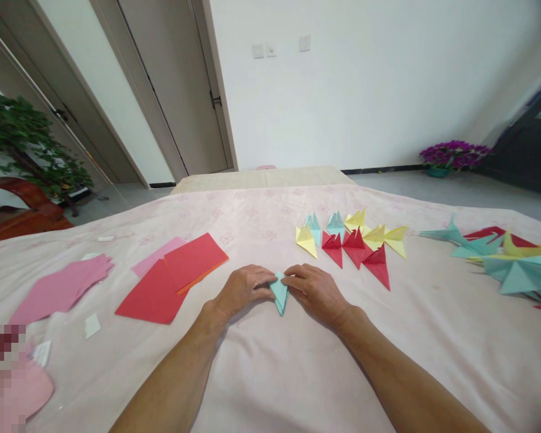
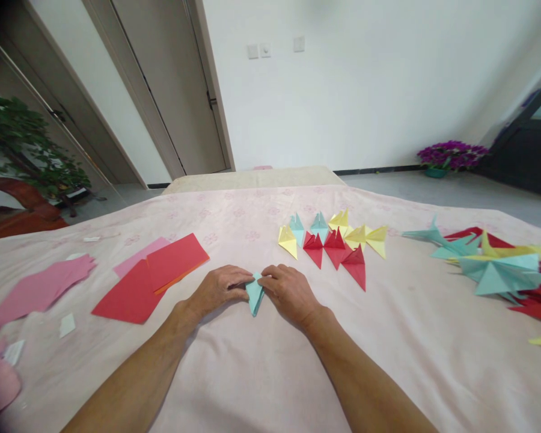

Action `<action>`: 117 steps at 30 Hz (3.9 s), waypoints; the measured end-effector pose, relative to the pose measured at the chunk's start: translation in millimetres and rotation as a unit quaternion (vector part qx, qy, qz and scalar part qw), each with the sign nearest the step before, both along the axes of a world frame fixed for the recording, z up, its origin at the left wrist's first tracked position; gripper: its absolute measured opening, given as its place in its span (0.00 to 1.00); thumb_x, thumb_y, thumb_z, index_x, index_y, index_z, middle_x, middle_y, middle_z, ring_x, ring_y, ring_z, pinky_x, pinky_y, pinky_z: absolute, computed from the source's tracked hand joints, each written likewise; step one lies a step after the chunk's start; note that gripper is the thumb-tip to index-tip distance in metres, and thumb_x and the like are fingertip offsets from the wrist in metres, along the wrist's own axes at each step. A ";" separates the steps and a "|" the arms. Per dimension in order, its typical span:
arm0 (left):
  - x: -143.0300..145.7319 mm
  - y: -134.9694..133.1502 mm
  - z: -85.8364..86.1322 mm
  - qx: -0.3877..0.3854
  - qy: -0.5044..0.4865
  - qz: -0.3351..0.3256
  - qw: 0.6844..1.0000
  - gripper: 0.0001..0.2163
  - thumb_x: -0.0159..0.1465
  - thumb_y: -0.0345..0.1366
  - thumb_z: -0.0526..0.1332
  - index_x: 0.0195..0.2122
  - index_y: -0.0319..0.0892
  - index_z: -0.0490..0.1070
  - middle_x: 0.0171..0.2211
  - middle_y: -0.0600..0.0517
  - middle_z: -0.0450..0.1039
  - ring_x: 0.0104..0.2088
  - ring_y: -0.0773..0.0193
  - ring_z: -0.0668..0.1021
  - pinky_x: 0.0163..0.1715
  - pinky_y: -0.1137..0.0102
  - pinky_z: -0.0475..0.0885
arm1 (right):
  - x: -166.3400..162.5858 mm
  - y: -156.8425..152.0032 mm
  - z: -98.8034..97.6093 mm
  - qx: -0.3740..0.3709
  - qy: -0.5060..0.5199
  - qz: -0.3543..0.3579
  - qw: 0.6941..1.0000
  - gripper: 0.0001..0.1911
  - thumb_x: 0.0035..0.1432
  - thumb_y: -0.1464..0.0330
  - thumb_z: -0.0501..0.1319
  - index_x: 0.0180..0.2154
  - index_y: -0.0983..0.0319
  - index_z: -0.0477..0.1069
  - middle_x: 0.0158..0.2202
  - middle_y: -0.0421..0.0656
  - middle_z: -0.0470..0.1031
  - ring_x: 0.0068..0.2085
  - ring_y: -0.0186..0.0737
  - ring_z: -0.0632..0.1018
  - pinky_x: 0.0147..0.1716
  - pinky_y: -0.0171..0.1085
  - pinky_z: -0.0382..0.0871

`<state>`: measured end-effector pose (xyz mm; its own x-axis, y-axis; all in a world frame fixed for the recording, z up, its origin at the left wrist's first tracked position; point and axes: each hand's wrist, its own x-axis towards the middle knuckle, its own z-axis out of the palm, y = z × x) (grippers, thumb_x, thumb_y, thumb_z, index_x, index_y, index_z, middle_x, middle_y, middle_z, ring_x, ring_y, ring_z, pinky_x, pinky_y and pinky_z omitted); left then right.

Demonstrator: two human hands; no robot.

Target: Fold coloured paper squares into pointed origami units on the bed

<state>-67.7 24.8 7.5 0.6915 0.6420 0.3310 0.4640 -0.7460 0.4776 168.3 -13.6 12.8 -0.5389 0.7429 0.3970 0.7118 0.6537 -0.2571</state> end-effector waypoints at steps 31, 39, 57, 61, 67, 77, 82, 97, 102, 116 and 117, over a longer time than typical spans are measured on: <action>9.6 -4.3 4.1 -0.224 -0.173 0.068 0.957 0.19 0.58 0.39 0.68 0.51 0.45 0.75 0.48 0.46 0.75 0.44 0.60 0.77 0.45 0.67 0.72 | -4.4 9.0 -4.4 -0.137 0.181 -0.095 0.969 0.05 0.60 0.70 0.59 0.33 0.59 0.74 0.33 0.40 0.75 0.36 0.39 0.73 0.37 0.37 0.63; 32.9 -14.8 6.3 -0.369 -0.323 0.083 0.868 0.20 0.57 0.42 0.69 0.48 0.38 0.76 0.33 0.47 0.79 0.30 0.66 0.77 0.33 0.71 0.73 | -0.6 18.5 -3.9 -0.309 0.447 -0.089 0.835 0.13 0.56 0.58 0.61 0.30 0.61 0.71 0.25 0.38 0.72 0.28 0.35 0.70 0.28 0.34 0.63; 59.7 -31.6 8.4 -0.345 -0.437 0.217 0.802 0.15 0.58 0.47 0.67 0.32 0.39 0.72 0.26 0.52 0.75 0.27 0.65 0.79 0.26 0.72 0.74 | -24.6 4.7 -0.2 -0.301 0.608 -0.175 0.714 0.15 0.50 0.59 0.65 0.37 0.60 0.70 0.29 0.39 0.74 0.29 0.37 0.76 0.27 0.34 0.66; 57.4 -30.7 8.2 -0.275 -0.414 0.270 0.825 0.12 0.60 0.43 0.65 0.30 0.40 0.69 0.24 0.53 0.75 0.25 0.64 0.78 0.28 0.70 0.74 | -32.5 -5.1 -2.6 -0.257 0.595 -0.141 0.749 0.13 0.51 0.62 0.65 0.37 0.59 0.68 0.33 0.40 0.74 0.31 0.37 0.76 0.31 0.37 0.69; 55.5 -39.6 11.2 -0.050 -0.275 0.257 0.925 0.04 0.59 0.35 0.65 0.33 0.43 0.71 0.37 0.51 0.76 0.38 0.61 0.78 0.40 0.66 0.74 | -41.1 -13.0 1.1 -0.224 0.524 -0.114 0.814 0.19 0.49 0.66 0.68 0.44 0.59 0.68 0.37 0.42 0.75 0.37 0.40 0.76 0.36 0.38 0.71; 58.8 -44.3 10.9 -0.110 -0.306 0.171 0.930 0.08 0.61 0.34 0.64 0.42 0.44 0.71 0.50 0.47 0.70 0.49 0.59 0.75 0.43 0.65 0.76 | -33.8 -13.0 3.3 -0.237 0.541 -0.113 0.799 0.12 0.59 0.59 0.60 0.37 0.61 0.74 0.34 0.43 0.77 0.34 0.40 0.75 0.35 0.38 0.71; 58.5 -42.9 10.9 -0.233 -0.404 0.152 0.872 0.09 0.66 0.41 0.58 0.42 0.42 0.70 0.45 0.47 0.73 0.41 0.62 0.78 0.39 0.67 0.77 | -31.2 -13.1 5.6 -0.231 0.536 -0.121 0.803 0.13 0.58 0.59 0.61 0.35 0.62 0.75 0.30 0.42 0.76 0.31 0.39 0.74 0.30 0.36 0.69; 56.8 -40.1 5.5 -0.180 -0.418 0.273 0.848 0.09 0.58 0.38 0.67 0.34 0.41 0.69 0.28 0.56 0.71 0.26 0.68 0.74 0.25 0.75 0.72 | -29.4 -18.8 5.4 -0.155 0.556 -0.091 0.811 0.11 0.60 0.60 0.62 0.41 0.59 0.69 0.36 0.42 0.73 0.34 0.38 0.76 0.34 0.37 0.73; 55.8 -41.1 0.2 -0.154 -0.397 0.262 0.866 0.08 0.60 0.39 0.66 0.33 0.42 0.70 0.30 0.56 0.71 0.29 0.68 0.75 0.29 0.73 0.73 | -27.2 -20.5 4.6 -0.066 0.489 -0.071 0.867 0.09 0.61 0.65 0.62 0.44 0.58 0.70 0.40 0.43 0.70 0.38 0.38 0.74 0.37 0.38 0.72; 53.0 -43.6 0.8 -0.081 -0.356 0.248 0.897 0.05 0.63 0.38 0.64 0.34 0.42 0.72 0.31 0.54 0.74 0.32 0.66 0.76 0.33 0.72 0.72 | -30.4 -24.5 10.2 0.034 0.402 -0.079 0.912 0.06 0.57 0.71 0.65 0.37 0.58 0.69 0.33 0.39 0.71 0.33 0.37 0.72 0.31 0.36 0.67; 52.9 -44.6 1.5 -0.077 -0.350 0.236 0.903 0.05 0.63 0.38 0.64 0.34 0.42 0.72 0.31 0.54 0.74 0.33 0.66 0.76 0.34 0.72 0.72 | -30.1 -23.9 10.1 0.026 0.403 -0.079 0.911 0.03 0.59 0.70 0.63 0.35 0.58 0.70 0.32 0.39 0.72 0.33 0.37 0.72 0.32 0.36 0.67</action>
<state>-14.8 -19.9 9.0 -0.0149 0.8866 0.4623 0.2570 -0.4434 0.8587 138.2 -37.5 22.9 0.0554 0.7547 0.6537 0.3905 0.5862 -0.7099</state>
